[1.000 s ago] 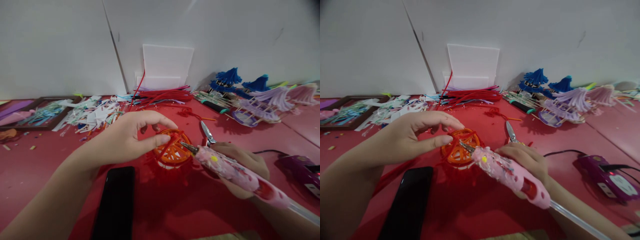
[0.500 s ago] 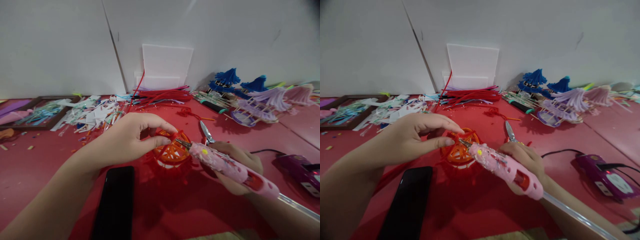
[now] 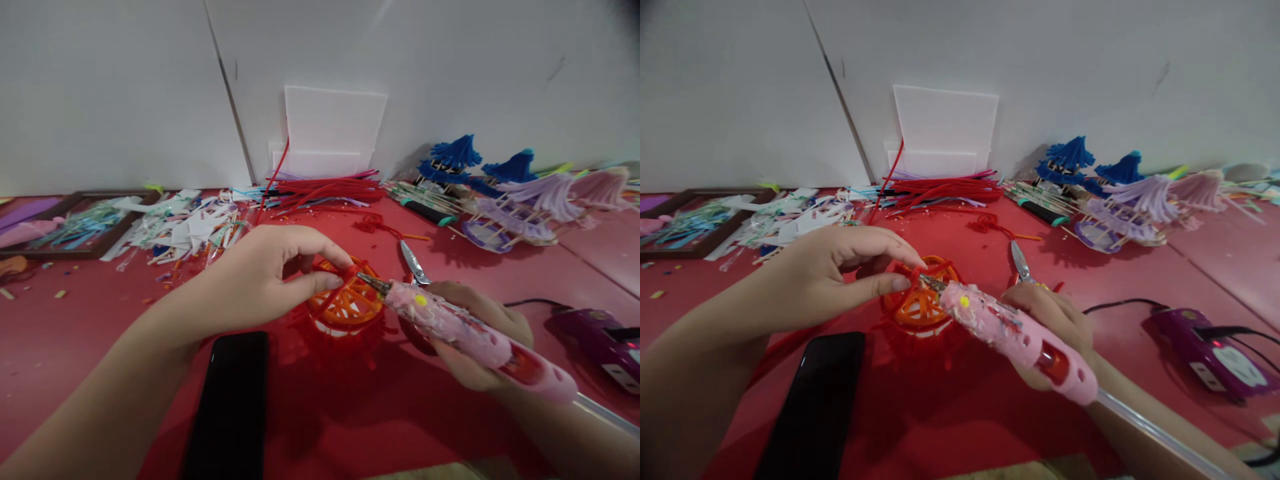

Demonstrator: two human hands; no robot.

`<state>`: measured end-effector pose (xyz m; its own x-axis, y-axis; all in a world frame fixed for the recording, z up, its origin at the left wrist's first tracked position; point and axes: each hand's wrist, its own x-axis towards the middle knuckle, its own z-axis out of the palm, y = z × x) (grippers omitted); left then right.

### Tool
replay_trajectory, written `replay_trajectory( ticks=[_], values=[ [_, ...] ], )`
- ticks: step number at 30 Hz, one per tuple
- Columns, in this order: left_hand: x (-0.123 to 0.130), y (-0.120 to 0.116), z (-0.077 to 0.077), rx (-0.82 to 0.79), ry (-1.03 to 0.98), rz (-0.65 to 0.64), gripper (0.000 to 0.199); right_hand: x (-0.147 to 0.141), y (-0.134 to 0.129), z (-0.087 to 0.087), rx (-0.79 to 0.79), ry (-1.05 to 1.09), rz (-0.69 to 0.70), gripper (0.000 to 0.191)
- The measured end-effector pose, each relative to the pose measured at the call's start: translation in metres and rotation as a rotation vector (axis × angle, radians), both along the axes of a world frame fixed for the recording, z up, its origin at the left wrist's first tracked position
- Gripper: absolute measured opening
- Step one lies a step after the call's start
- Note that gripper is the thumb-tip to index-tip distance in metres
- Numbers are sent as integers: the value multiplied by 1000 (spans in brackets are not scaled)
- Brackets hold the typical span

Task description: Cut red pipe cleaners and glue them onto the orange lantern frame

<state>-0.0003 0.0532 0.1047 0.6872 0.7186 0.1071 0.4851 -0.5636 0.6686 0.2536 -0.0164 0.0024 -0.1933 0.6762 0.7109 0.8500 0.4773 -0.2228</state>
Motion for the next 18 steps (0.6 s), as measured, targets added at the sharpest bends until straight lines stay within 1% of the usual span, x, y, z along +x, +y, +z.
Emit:
replay_trajectory(
  ticks=[3,6,11,14,18],
  values=[
    [0,0,0,8,1,6,17,1,0,1,19,-24,32,3],
    [0,-1,0,4,10,16,18,0,1,5,42,-2,43,5],
    [0,0,1,-7,28,24,18,-2,4,12,85,36,104,5],
    [1,-1,1,-11,28,29,15,-1,4,14,86,63,109,4],
    [1,-1,0,25,15,32,13,5,4,16,50,23,151,7]
  ],
)
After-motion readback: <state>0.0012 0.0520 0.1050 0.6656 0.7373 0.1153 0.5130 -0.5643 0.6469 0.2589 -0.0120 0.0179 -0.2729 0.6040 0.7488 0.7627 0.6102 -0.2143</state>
